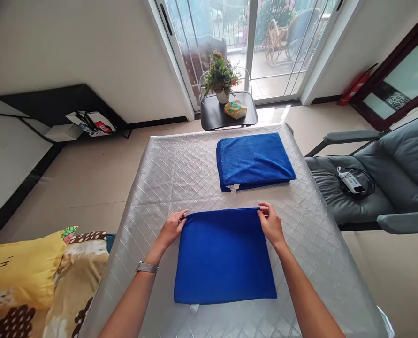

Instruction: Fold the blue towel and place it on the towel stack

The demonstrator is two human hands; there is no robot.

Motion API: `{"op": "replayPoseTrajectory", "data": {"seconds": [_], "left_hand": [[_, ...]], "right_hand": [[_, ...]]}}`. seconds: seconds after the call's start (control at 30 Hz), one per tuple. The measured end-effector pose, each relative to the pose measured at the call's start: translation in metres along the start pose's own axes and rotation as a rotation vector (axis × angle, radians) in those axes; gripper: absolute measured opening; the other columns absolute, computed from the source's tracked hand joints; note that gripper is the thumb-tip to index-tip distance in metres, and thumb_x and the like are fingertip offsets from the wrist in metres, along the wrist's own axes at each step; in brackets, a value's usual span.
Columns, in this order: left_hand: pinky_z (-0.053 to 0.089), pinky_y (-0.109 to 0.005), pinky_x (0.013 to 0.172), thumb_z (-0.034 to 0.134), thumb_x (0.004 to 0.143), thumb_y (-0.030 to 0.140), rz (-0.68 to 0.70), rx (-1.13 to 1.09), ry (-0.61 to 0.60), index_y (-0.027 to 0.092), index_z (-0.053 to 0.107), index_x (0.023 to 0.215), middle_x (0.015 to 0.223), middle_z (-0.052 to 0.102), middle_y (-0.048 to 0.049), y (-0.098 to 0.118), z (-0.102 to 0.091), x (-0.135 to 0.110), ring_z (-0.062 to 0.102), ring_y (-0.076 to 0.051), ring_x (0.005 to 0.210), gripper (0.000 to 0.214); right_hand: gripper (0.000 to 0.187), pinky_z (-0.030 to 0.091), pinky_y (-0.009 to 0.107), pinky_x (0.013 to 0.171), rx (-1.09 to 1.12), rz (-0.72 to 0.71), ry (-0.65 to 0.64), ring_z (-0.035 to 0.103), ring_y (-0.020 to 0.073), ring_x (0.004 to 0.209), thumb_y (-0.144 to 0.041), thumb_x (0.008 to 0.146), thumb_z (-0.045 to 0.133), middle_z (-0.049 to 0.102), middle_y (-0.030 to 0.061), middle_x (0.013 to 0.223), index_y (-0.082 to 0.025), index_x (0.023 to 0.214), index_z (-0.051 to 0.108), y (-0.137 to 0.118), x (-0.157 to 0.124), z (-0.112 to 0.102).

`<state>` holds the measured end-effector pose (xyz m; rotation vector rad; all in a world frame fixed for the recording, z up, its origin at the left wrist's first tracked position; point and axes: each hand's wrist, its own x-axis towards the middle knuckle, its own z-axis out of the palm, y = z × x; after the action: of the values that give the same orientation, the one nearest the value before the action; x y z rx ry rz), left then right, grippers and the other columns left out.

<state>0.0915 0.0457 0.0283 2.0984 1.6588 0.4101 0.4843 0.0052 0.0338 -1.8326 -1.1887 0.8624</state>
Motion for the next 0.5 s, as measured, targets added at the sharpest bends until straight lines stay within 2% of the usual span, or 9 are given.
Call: {"op": "replayPoseTrajectory", "data": {"seconds": [0.13, 0.23, 0.3, 0.37, 0.43, 0.5], "left_hand": [[0.053, -0.041, 0.093, 0.049, 0.094, 0.031, 0.015, -0.072, 0.004, 0.023, 0.072, 0.103, 0.102, 0.071, -0.0072, 0.012, -0.034, -0.014, 0.065, -0.024, 0.098, 0.026], [0.054, -0.038, 0.091, 0.051, 0.094, 0.038, 0.022, -0.155, 0.025, 0.027, 0.073, 0.100, 0.103, 0.072, -0.0049, 0.030, -0.071, -0.042, 0.067, -0.023, 0.097, 0.025], [0.056, -0.037, 0.090, 0.054, 0.093, 0.043, 0.007, -0.192, 0.024, 0.030, 0.074, 0.098, 0.103, 0.073, -0.0036, 0.044, -0.098, -0.069, 0.068, -0.023, 0.097, 0.024], [0.058, -0.034, 0.085, 0.058, 0.091, 0.046, -0.003, -0.224, 0.005, 0.034, 0.076, 0.096, 0.102, 0.073, -0.0024, 0.056, -0.123, -0.101, 0.070, -0.023, 0.093, 0.022], [0.060, -0.032, 0.078, 0.063, 0.088, 0.046, 0.003, -0.257, -0.015, 0.039, 0.077, 0.095, 0.098, 0.074, -0.0011, 0.064, -0.146, -0.136, 0.072, -0.022, 0.088, 0.017], [0.062, -0.031, 0.073, 0.068, 0.084, 0.045, 0.017, -0.285, -0.029, 0.044, 0.078, 0.094, 0.095, 0.075, -0.0005, 0.068, -0.166, -0.171, 0.072, -0.022, 0.083, 0.015]], "right_hand": [[0.036, 0.055, 0.031, 0.070, -0.024, -0.129, -0.024, 0.069, 0.0231, 0.094, -0.054, 0.092, 0.052, 0.072, 0.0077, 0.102, -0.024, 0.101, 0.067, -0.032, -0.033, -0.029], [0.033, 0.056, 0.035, 0.083, -0.058, -0.239, -0.010, 0.068, 0.0233, 0.098, -0.052, 0.095, 0.050, 0.072, 0.0065, 0.104, -0.026, 0.097, 0.070, -0.055, -0.066, -0.054], [0.027, 0.057, 0.036, 0.083, -0.078, -0.259, 0.018, 0.068, 0.0234, 0.098, -0.049, 0.094, 0.054, 0.073, 0.0052, 0.106, -0.029, 0.101, 0.071, -0.067, -0.094, -0.069], [0.019, 0.058, 0.033, 0.071, -0.097, -0.293, 0.066, 0.070, 0.0230, 0.091, -0.046, 0.090, 0.063, 0.073, 0.0035, 0.103, -0.034, 0.101, 0.072, -0.074, -0.125, -0.083], [0.015, 0.056, 0.032, 0.060, -0.090, -0.328, 0.152, 0.071, 0.0228, 0.083, -0.042, 0.084, 0.071, 0.074, 0.0024, 0.097, -0.037, 0.098, 0.071, -0.074, -0.158, -0.098], [0.016, 0.058, 0.035, 0.062, -0.058, -0.321, 0.201, 0.071, 0.0238, 0.080, -0.040, 0.082, 0.073, 0.074, 0.0022, 0.093, -0.039, 0.097, 0.070, -0.068, -0.189, -0.117]]}}
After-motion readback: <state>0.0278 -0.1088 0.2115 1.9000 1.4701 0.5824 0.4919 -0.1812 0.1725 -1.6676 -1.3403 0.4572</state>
